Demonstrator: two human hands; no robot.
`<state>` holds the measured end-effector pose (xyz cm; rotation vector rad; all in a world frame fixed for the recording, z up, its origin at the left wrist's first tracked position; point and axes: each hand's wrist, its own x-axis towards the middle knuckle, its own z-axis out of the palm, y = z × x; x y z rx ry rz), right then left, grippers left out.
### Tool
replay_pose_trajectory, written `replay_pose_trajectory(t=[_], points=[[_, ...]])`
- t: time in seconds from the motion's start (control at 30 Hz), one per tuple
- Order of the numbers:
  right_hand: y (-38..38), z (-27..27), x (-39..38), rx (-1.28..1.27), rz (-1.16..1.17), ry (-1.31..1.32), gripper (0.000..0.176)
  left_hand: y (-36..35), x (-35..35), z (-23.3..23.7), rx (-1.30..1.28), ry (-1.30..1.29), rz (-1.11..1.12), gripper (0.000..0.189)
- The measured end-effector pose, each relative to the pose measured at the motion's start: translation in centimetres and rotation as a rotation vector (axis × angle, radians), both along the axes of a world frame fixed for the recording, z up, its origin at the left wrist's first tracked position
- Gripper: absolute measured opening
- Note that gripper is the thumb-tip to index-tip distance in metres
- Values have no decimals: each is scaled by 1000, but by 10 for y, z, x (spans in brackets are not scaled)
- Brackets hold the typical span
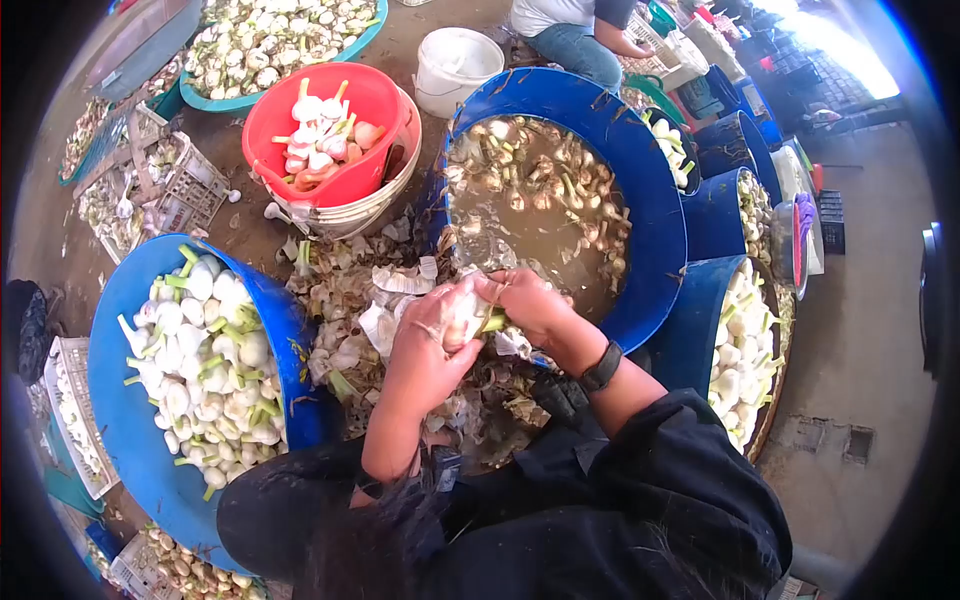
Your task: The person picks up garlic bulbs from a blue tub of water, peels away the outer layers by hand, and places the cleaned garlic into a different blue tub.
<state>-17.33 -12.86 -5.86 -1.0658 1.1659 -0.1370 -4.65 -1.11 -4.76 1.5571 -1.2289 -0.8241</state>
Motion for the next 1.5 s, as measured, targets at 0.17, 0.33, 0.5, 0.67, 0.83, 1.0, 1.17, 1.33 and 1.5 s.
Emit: replay_pose_trajectory(t=[0.17, 0.33, 0.5, 0.67, 0.83, 1.0, 1.17, 1.33, 1.5], points=[[7, 22, 5, 139, -24, -104, 25, 2, 2, -3, -115, -328, -41, 40], [26, 34, -15, -432, 145, -278, 14, -2, -10, -26, -172, 1015, 457, 16], [43, 52, -54, -306, 27, -413, 11, 8, 31, -35, 80, 1506, 805, 37], [11, 85, -49, -127, -393, -986, 28, 17, 36, -35, -91, 1625, 783, 32], [16, 62, -13, -737, 962, 111, 28, 33, 76, -18, -222, 1246, 1186, 28], [39, 52, 33, -876, 845, 32, 24, 27, 66, 3, -94, 1274, 1132, 25], [63, 40, 74, -1129, 581, -199, 23, 23, 55, -3, -66, 1061, 1055, 26], [25, 9, 36, -1161, 796, 43, 19, 44, 98, 57, -370, 40, 1631, 26], [-80, -47, -7, -1008, 477, 463, 24, 33, 83, 47, -344, 2, 1350, 20]])
